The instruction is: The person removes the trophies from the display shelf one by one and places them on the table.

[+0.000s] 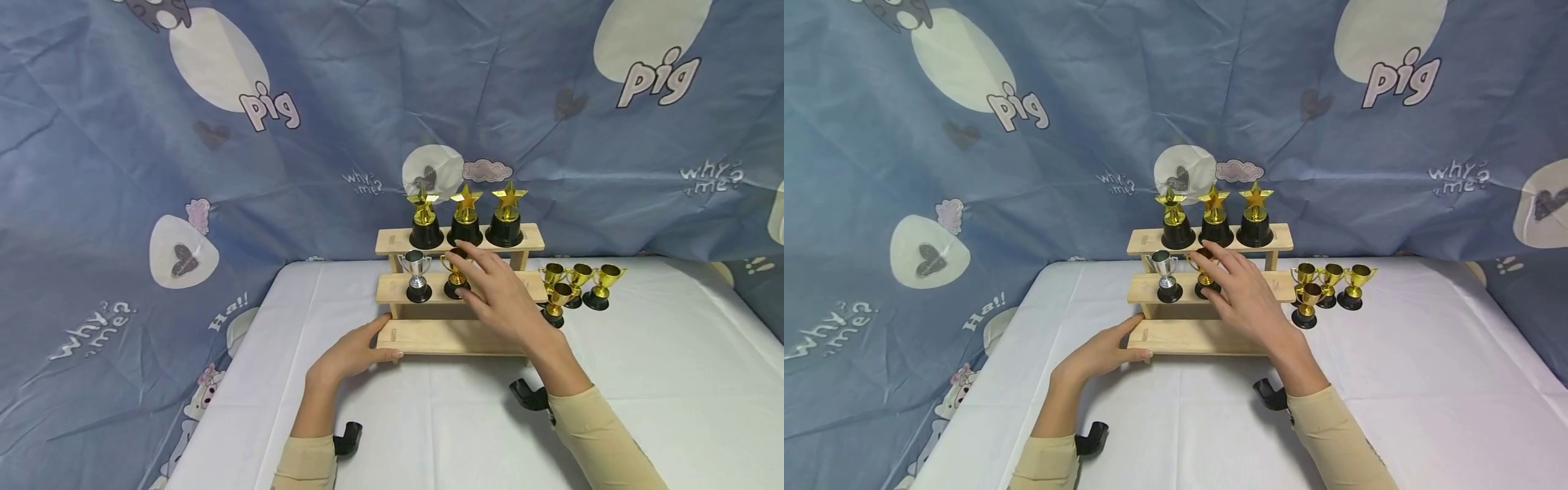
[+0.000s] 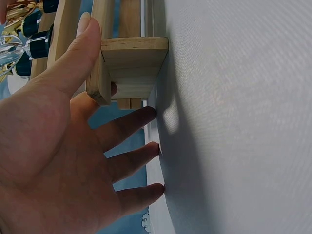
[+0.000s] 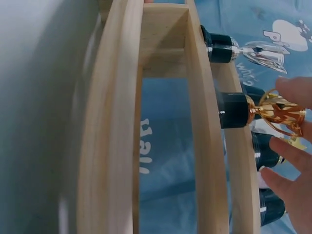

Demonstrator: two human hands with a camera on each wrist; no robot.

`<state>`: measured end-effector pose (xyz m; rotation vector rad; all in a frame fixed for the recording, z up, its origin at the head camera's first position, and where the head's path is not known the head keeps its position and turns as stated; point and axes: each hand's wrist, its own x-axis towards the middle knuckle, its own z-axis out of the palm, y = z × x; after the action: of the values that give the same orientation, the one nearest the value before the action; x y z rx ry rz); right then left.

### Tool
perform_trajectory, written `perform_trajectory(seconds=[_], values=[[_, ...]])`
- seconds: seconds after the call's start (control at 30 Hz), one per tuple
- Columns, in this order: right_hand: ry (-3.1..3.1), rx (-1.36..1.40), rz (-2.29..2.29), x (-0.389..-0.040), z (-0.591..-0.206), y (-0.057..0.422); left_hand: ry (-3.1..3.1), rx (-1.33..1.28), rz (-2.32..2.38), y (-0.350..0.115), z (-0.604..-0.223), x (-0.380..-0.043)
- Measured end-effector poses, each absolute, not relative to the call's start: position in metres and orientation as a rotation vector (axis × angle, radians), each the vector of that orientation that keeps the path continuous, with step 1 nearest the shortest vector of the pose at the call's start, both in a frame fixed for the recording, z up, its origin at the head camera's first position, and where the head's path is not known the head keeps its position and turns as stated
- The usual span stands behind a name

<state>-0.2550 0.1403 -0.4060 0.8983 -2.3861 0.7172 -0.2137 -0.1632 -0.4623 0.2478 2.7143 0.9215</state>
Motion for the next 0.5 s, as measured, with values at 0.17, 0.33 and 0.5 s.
perform_trajectory(seconds=[0.17,0.33,0.5], values=[[-2.301,0.87,0.754,-0.2536,-0.4068,0.1391,2.71,0.237,0.919,-0.1624,-0.4614,-0.2132],[-2.212,0.855,0.79,-0.2532,-0.4066,0.1382,2.713,0.235,0.917,-0.1622,-0.4612,-0.2135],[-2.105,0.851,0.86,-0.2544,-0.4059,0.1379,2.723,0.249,0.918,-0.1628,-0.4618,-0.2142]])
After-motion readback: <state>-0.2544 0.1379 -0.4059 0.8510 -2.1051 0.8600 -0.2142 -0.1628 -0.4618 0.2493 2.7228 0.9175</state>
